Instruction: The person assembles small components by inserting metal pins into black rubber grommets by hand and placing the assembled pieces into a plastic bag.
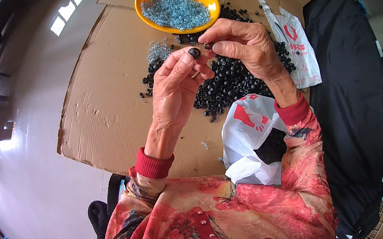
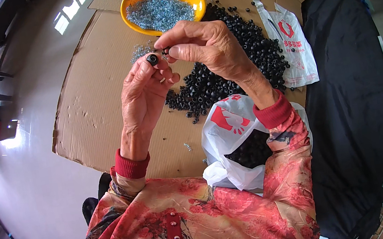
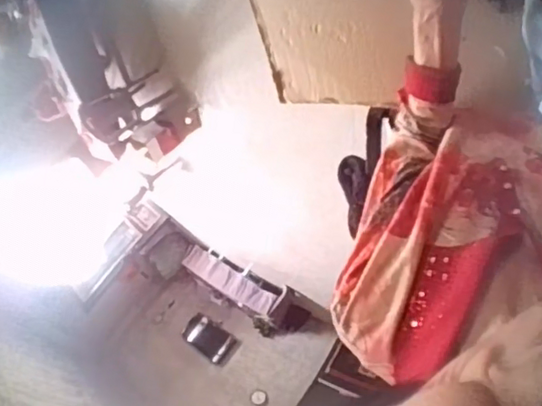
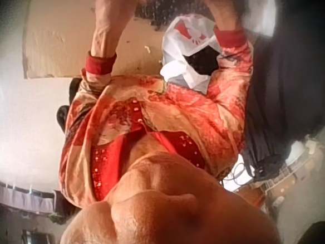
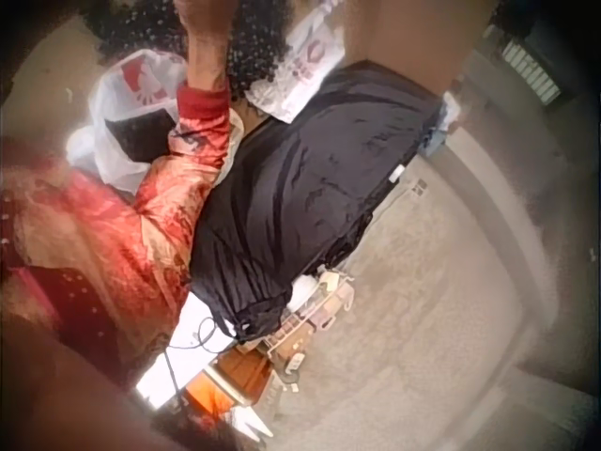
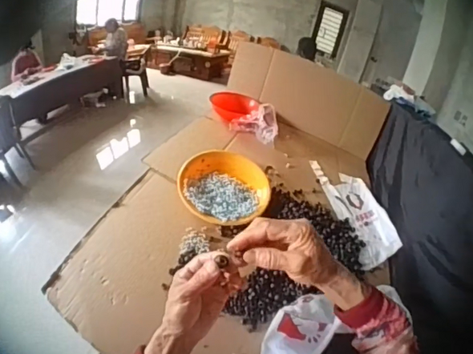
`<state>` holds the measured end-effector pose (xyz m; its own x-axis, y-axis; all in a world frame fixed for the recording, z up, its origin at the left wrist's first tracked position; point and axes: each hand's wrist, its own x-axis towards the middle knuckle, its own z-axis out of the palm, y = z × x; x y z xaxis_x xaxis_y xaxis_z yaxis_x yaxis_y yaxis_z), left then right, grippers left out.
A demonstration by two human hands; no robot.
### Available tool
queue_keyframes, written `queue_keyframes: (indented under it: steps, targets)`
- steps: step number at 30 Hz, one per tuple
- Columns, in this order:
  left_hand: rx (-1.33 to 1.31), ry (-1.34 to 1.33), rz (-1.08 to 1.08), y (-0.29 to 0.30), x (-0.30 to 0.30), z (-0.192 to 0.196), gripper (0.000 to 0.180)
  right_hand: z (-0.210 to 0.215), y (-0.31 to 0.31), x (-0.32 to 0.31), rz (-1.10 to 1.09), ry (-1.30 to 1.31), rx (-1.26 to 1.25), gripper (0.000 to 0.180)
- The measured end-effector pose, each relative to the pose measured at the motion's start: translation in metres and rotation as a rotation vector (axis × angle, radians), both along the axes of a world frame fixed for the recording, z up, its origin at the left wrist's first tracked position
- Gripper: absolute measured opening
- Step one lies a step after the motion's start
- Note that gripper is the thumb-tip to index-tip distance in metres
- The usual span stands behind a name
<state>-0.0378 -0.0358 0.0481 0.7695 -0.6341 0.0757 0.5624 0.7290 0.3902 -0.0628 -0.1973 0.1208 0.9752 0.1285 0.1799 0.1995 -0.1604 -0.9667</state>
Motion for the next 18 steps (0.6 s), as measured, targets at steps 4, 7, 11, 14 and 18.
queue_keyframes:
  steps: [4,7,11,14,18]
  targets:
    - [-0.019,0.032,-0.023,-0.001,-0.002,-0.003,0.022,0.013,0.006,-0.004,-0.052,0.06,-0.043,0.013]
    - [-0.023,0.045,-0.027,0.0,-0.004,-0.002,0.021,0.019,0.008,-0.003,-0.017,-0.058,-0.204,0.012]
    - [-0.021,0.061,-0.027,-0.001,-0.004,-0.005,0.02,0.017,0.009,0.001,0.028,-0.162,-0.32,0.012]
    - [-0.02,0.08,-0.026,-0.001,-0.004,-0.006,0.019,0.016,0.011,0.003,0.049,-0.204,-0.343,0.011]
    - [-0.02,0.108,-0.033,-0.001,-0.004,-0.004,0.019,0.016,0.01,0.005,0.063,-0.207,-0.364,0.011]
